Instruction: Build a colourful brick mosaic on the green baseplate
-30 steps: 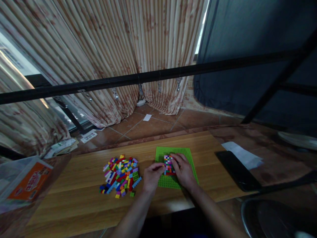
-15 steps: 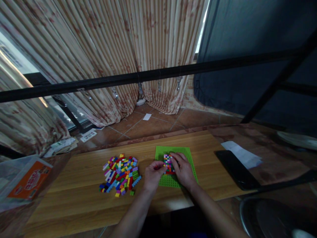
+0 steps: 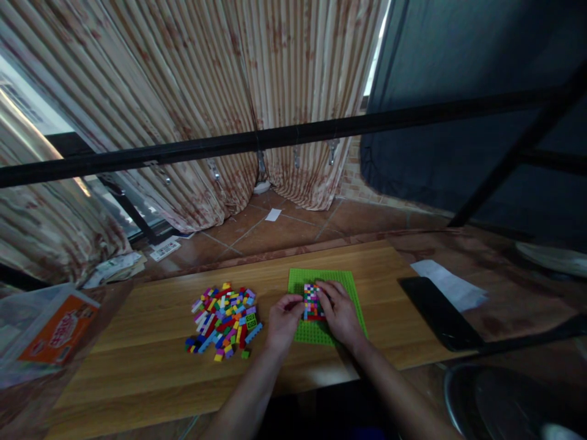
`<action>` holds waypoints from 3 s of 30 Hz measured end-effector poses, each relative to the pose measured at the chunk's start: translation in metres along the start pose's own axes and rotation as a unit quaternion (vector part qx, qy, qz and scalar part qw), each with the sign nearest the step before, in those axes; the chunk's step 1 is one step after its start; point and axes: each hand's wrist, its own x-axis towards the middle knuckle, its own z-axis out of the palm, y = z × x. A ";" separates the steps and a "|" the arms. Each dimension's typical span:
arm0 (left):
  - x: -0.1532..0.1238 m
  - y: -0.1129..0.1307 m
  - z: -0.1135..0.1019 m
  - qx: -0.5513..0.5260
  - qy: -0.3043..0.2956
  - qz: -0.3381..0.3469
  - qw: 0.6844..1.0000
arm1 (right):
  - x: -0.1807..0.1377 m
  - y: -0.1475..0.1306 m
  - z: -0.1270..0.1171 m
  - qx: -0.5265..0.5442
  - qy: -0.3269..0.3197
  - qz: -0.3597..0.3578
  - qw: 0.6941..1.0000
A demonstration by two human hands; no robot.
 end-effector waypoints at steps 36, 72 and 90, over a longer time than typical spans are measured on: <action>-0.021 0.008 -0.012 -0.090 0.038 -0.049 0.994 | 0.000 0.002 0.005 -0.005 -0.012 -0.008 1.000; -0.037 0.011 -0.043 -0.132 0.011 -0.091 0.987 | 0.013 -0.010 0.025 0.026 -0.047 -0.028 0.998; -0.010 0.008 -0.029 0.104 0.050 0.006 0.993 | 0.014 -0.008 0.027 0.023 -0.046 -0.029 0.998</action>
